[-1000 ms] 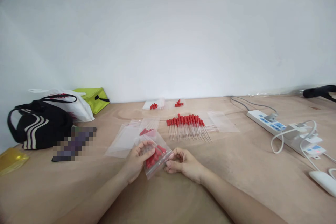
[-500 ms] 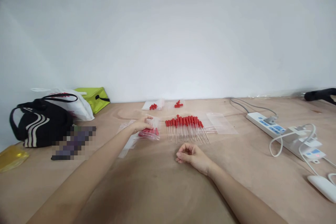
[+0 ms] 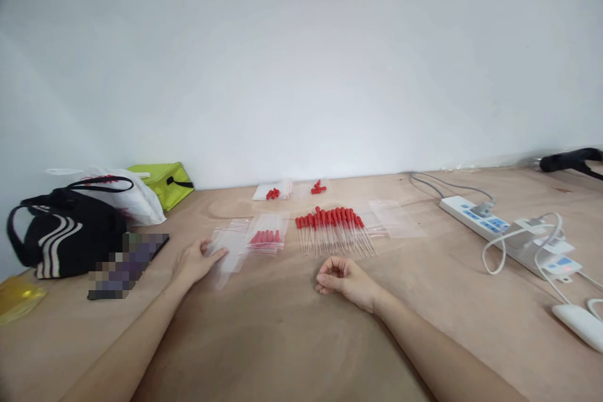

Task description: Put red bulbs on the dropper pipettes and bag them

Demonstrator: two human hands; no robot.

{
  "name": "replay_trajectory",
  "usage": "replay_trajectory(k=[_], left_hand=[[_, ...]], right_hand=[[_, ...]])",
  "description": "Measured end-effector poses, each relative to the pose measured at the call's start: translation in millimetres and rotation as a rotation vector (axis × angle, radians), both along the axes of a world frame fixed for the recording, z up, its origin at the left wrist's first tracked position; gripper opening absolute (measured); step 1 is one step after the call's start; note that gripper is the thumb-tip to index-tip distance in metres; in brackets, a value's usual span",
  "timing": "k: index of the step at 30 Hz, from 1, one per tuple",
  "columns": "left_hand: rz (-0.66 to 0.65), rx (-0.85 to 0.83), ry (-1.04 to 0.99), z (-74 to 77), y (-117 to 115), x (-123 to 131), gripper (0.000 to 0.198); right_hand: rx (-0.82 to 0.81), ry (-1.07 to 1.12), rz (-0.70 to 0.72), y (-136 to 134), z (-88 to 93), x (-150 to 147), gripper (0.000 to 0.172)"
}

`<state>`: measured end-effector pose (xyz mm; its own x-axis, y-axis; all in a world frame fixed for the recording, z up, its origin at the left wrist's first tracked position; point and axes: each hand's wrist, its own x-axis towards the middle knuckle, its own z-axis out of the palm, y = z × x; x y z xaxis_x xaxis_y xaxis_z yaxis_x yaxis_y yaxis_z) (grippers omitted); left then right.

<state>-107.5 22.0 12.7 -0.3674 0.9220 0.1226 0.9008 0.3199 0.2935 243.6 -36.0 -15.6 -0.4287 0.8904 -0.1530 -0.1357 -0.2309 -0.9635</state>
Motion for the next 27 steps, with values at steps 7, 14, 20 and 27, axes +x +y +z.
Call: replay_trajectory(k=[7,14,20,27], left_hand=[[0.036,0.041,-0.143,-1.1,0.8,-6.3,0.036],[-0.008,0.29,-0.34,29.4,-7.9,-17.6,0.029],[-0.551,-0.107,-0.753,26.3,-23.1,47.7,0.04],[-0.785,0.111,-0.212,-0.9,-48.9,124.5,0.029]], right_hand=[[0.015,-0.018,0.006,-0.9,2.0,0.6,0.033],[0.042,-0.038,0.021,0.5,0.6,1.6,0.032],[0.042,-0.048,0.025,1.0,0.3,1.8,0.033],[0.073,-0.092,-0.029,0.3,0.1,-0.8,0.038]])
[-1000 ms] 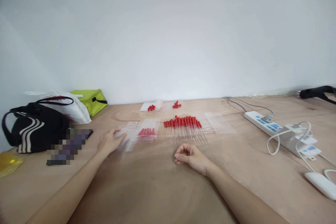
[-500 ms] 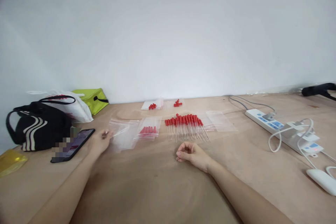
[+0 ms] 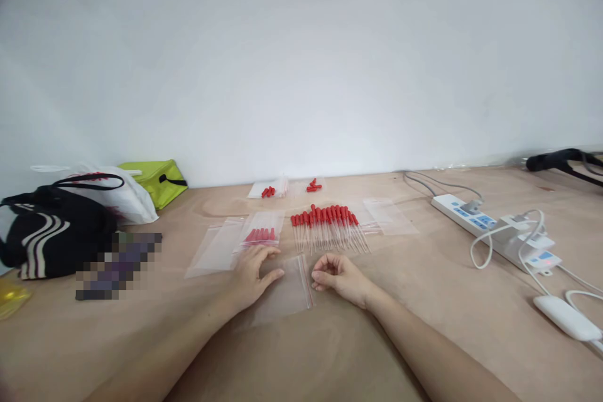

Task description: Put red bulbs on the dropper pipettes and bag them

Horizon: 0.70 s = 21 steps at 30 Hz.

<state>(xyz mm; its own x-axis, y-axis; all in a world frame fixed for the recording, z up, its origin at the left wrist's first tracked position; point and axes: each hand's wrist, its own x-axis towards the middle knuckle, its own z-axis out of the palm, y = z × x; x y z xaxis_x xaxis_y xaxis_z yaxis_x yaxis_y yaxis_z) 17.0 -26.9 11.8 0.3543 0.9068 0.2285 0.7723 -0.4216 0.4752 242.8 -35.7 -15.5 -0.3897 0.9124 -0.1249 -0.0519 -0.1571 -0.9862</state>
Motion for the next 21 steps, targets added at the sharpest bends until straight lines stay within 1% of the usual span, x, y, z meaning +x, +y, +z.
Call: replay_trajectory(k=[1,2,4,6,8,10,13,15,18,21], left_hand=[[-0.041,0.058,0.044,-0.6,-4.4,0.8,0.034],[-0.114,0.079,0.088,-1.1,-8.8,-0.4,0.039],[-0.285,0.042,0.171,-2.4,-16.8,-5.8,0.047],[-0.363,-0.032,0.233,-4.2,-22.7,-11.2,0.05],[-0.366,-0.086,0.262,-5.8,-25.7,-13.9,0.051],[-0.359,-0.098,0.26,-6.5,-26.3,-13.9,0.051],[-0.362,-0.09,0.239,-6.0,-25.4,-12.3,0.051],[-0.364,-0.09,0.234,-5.3,-24.9,-11.7,0.052],[-0.361,-0.099,0.235,-5.0,-25.1,-11.2,0.054],[-0.357,-0.095,0.22,-5.4,-25.2,-11.1,0.056]], right_hand=[[0.01,-0.019,-0.012,-0.5,-0.9,-1.1,0.039],[0.023,-0.05,-0.024,-1.3,-1.9,-2.3,0.039],[0.091,-0.164,-0.048,-4.1,-3.5,-4.9,0.037],[0.23,-0.324,-0.045,-8.1,-3.1,-7.1,0.03],[0.401,-0.46,-0.005,-12.7,0.0,-8.0,0.023],[0.555,-0.524,0.061,-16.4,5.1,-7.6,0.022],[0.768,-0.549,0.158,-18.8,13.3,-4.8,0.027],[0.882,-0.545,0.244,-18.3,17.6,-2.7,0.032],[0.957,-0.532,0.389,-16.4,21.1,-1.2,0.042],[0.968,-0.554,0.465,-15.1,22.1,-2.3,0.058]])
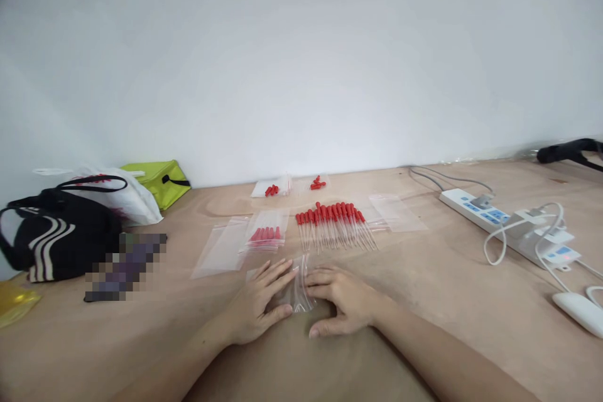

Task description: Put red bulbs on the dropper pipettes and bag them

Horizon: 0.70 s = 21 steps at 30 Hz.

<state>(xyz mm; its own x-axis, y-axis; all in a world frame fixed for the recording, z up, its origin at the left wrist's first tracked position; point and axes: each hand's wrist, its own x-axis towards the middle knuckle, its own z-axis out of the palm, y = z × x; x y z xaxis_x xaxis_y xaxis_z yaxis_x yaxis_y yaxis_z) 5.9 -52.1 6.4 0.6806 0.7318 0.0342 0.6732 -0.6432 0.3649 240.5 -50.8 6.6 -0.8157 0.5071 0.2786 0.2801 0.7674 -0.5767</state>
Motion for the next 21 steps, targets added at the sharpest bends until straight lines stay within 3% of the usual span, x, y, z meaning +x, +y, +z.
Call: replay_trajectory(k=[5,12,14,16,21], left_hand=[[-0.013,-0.017,-0.028,1.4,3.1,-6.3,0.057],[0.01,-0.057,-0.048,-0.1,8.3,-14.3,0.051],[0.015,-0.048,-0.066,-1.8,8.5,-12.5,0.05],[0.026,-0.039,-0.078,-3.0,8.6,-10.2,0.049],[0.035,-0.019,-0.095,-4.4,9.3,-6.8,0.049]], right_hand=[[-0.022,-0.069,-0.018,0.7,2.1,-0.3,0.063],[-0.089,0.05,-0.112,6.0,-0.2,7.6,0.039],[-0.128,0.114,-0.262,15.3,-1.3,7.4,0.027],[-0.113,0.116,-0.493,29.9,0.3,3.4,0.028],[-0.067,-0.275,-1.016,74.2,15.3,-26.6,0.022]])
